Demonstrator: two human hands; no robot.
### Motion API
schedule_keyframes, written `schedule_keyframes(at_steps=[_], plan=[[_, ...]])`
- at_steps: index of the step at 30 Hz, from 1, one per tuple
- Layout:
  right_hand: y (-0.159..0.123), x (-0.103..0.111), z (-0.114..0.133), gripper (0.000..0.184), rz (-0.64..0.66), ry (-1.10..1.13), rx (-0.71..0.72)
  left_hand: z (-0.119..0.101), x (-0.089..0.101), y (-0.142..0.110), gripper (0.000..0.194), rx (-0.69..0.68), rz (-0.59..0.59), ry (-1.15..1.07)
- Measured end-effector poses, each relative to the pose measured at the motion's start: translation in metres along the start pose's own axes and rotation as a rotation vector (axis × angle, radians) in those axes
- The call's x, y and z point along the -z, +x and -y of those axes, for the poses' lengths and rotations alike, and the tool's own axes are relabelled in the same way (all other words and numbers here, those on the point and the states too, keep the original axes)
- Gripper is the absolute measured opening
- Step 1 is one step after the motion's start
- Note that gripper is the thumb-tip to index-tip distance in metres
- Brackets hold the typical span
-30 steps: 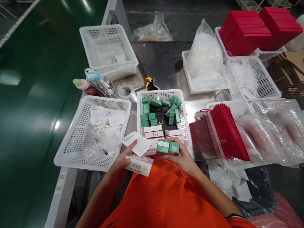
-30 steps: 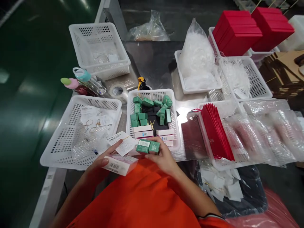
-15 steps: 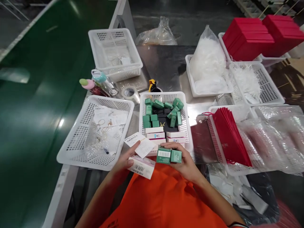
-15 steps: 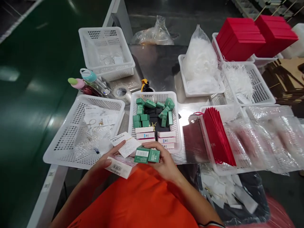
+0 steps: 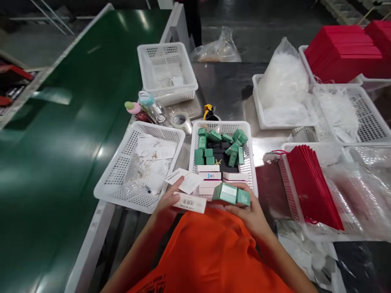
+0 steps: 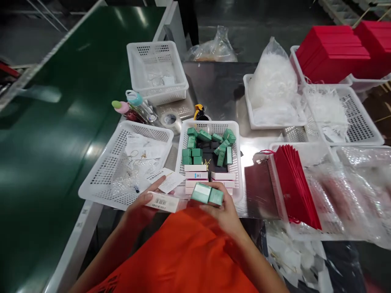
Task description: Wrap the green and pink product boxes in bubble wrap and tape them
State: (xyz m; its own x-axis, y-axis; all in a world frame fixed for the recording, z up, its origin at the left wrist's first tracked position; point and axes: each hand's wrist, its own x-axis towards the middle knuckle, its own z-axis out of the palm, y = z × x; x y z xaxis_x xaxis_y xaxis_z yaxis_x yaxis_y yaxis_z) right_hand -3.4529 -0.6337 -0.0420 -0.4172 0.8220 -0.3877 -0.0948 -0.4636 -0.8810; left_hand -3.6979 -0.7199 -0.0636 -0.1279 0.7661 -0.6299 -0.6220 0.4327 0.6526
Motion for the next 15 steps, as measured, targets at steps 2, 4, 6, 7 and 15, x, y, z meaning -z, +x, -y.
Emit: schedule_keyframes(at_steps=[2,4,6,7,15], plan=[[0.001,0.002,-0.004,0.051,-0.045,0.030,-0.026,-0.003,-0.007,-0.001,0.110,-0.034,-0.047,-0.048],[0.001,0.005,-0.008,0.053,-0.069,0.043,-0.038,-0.005,-0.013,0.000,0.119,-0.094,-0.065,-0.066],[0.001,0.008,-0.011,0.055,-0.080,0.047,-0.059,-0.006,-0.015,0.002,0.129,-0.180,-0.042,-0.039],[0.001,0.009,-0.012,0.056,-0.088,0.046,-0.067,-0.005,-0.015,0.002,0.132,-0.228,-0.013,-0.011],[-0.001,0.017,-0.014,0.057,-0.102,-0.014,-0.052,-0.019,-0.012,-0.003,0.110,-0.357,0.424,0.168]])
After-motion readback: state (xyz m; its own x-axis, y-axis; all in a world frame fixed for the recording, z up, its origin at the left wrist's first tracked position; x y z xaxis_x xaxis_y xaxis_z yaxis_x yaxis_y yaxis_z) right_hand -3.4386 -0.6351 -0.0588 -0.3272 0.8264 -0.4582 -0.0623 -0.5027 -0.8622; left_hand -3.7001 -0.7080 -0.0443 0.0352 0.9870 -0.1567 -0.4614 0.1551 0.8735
